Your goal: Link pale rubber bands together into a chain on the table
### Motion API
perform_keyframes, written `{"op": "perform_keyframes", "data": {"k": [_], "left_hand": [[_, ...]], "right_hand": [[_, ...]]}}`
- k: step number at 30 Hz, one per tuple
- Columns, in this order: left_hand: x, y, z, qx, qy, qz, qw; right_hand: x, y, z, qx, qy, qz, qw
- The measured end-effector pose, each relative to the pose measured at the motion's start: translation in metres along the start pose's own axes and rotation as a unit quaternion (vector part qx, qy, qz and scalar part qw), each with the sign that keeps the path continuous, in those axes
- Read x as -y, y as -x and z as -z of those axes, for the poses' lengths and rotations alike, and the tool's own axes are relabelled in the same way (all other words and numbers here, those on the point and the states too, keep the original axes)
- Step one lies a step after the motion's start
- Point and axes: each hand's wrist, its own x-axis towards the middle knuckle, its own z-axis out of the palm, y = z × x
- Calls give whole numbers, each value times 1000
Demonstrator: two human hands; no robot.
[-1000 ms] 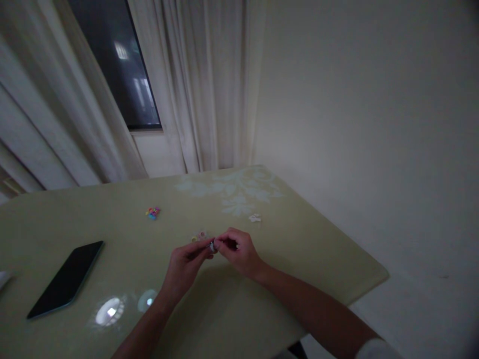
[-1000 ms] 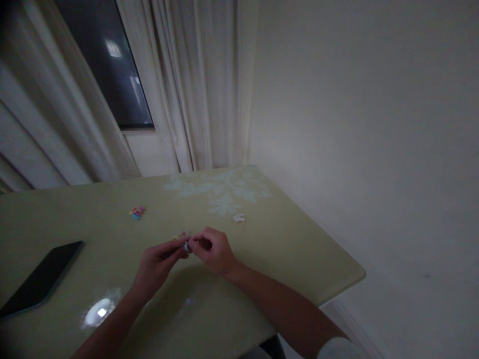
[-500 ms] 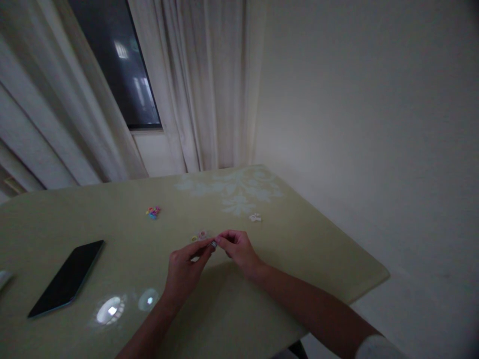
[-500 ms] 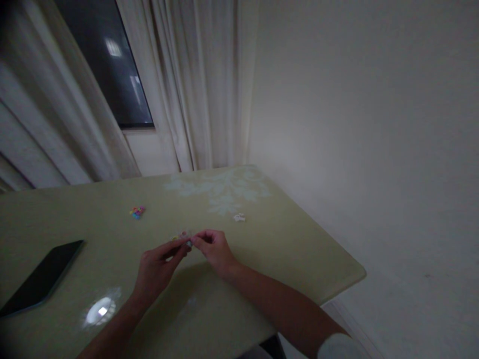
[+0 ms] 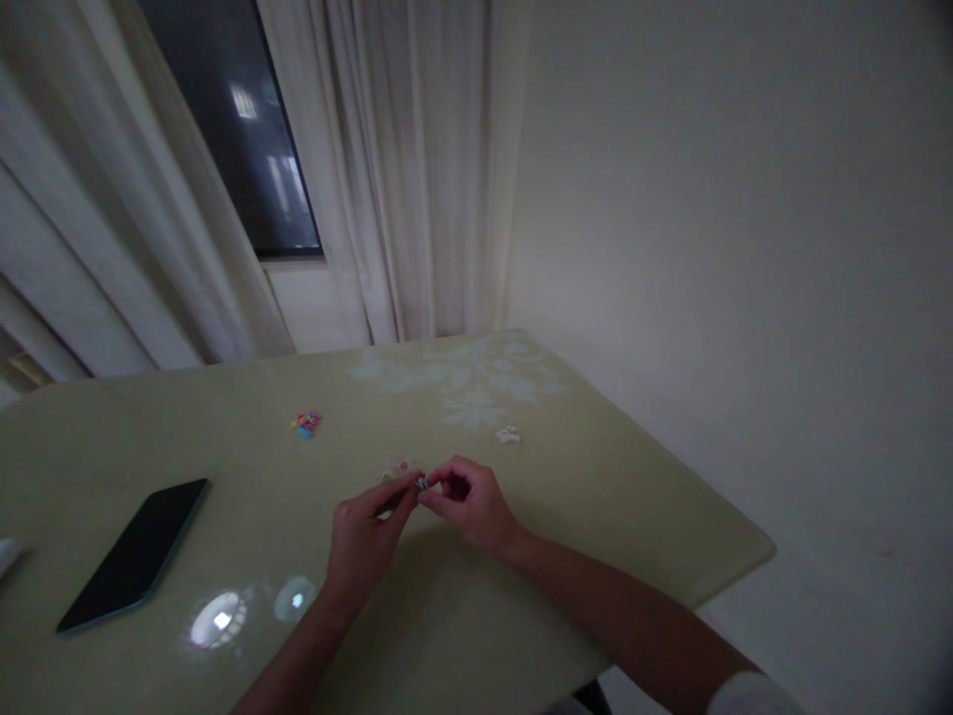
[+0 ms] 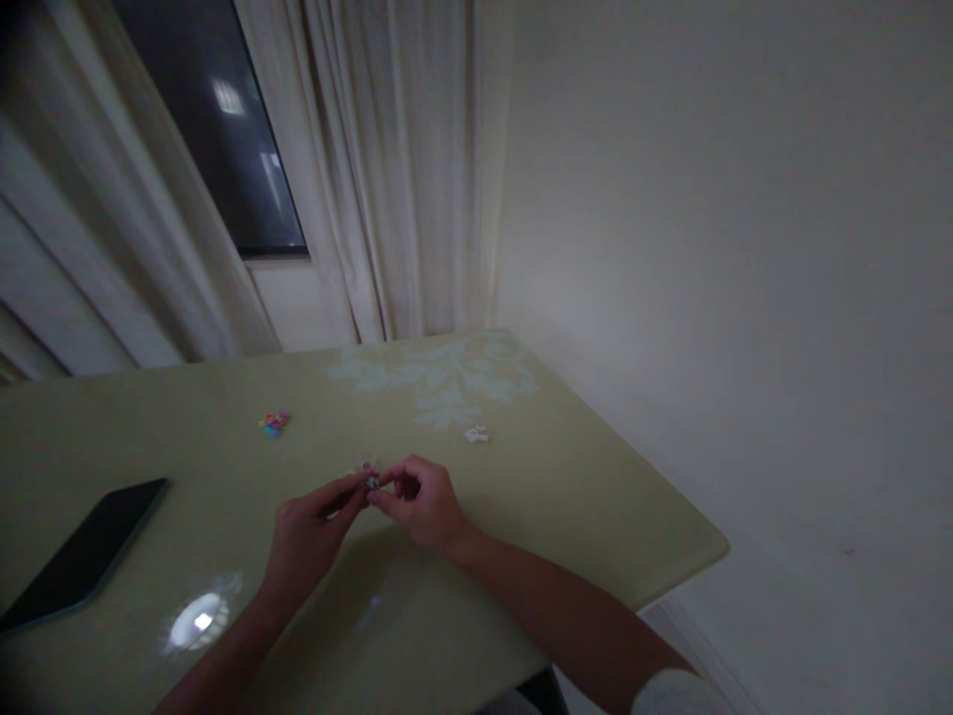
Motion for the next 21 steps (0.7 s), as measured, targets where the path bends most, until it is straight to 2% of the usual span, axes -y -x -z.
{"op": "perform_keyframes", "data": {"k": [6,10,16,21], "left_hand": [[1,0,-1,42,23,-5,999],[3,-2,-2,68,74,14,995],[2,-6,-2,61,131,59,988],[2,-9,2,35,139,49,988]], "right_hand": [[-1,1,0,-25,46,55,997],[-1,1,1,-26,57,50,997],[0,-2,3,-27,31,18,999],[-1,-6,6,-41,23,16,999]]}}
